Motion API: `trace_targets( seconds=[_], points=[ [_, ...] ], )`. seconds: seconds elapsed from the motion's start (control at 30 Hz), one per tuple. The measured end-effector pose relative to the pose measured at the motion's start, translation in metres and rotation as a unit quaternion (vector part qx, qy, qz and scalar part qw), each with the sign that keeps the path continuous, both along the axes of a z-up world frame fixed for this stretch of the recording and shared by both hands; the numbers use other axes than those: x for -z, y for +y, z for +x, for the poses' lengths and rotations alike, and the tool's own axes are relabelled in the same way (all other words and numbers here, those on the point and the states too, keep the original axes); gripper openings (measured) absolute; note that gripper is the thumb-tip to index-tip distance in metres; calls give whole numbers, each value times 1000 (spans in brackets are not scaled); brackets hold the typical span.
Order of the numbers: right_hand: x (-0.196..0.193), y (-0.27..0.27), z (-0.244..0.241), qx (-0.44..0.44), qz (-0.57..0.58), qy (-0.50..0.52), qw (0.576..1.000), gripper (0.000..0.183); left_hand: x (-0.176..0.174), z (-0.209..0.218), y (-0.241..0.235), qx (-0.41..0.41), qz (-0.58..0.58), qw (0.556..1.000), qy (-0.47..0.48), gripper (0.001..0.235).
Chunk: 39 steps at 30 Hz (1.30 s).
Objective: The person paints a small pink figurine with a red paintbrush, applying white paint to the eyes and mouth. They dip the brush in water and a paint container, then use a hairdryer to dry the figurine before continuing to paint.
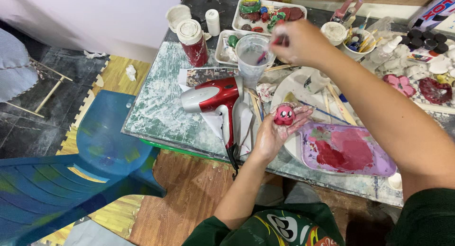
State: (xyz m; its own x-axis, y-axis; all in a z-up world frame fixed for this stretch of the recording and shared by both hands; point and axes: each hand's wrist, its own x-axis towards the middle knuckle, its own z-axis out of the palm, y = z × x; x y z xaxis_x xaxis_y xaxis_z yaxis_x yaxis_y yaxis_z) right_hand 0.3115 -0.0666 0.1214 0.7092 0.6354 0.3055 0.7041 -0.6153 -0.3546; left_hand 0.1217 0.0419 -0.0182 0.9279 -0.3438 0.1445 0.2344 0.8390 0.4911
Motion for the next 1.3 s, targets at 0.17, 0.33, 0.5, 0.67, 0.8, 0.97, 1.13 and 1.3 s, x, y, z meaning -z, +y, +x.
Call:
trace_targets(
  seconds=[0.17, 0.33, 0.5, 0.67, 0.8, 0.97, 1.13, 1.3],
  points=[
    [-1, 10, -5, 69, 54, -65, 994, 29, -1, 0, 1, 10, -3, 1000, -1, 58],
    [-13, 10, -8, 45, 39, -140, 988, 29, 0, 1, -1, 3, 3, 1000, 2, 59],
    [-7, 14, -3, 29, 16, -154, 988, 26, 3, 2, -2, 3, 3, 1000, -2, 62],
    [-4, 21, 5, 19, 32, -131, 991, 28, 4, 1, -1, 7, 8, 1000, -14, 64],
    [-14, 20, 4, 9, 58, -155, 986, 25, 4, 1, -1, 6, 7, 1000, -10, 64],
    [-9, 25, -1, 12, -18, -108, 994, 24, 1, 0, -1, 9, 12, 1000, 1, 65],
    [-1, 32, -5, -28, 37, -145, 988, 21, -1, 0, 0, 9, 20, 1000, -5, 66],
    [-15, 28, -6, 1, 102, -103, 989, 19, -2, -1, 0, 13, 11, 1000, 7, 64]
  ],
)
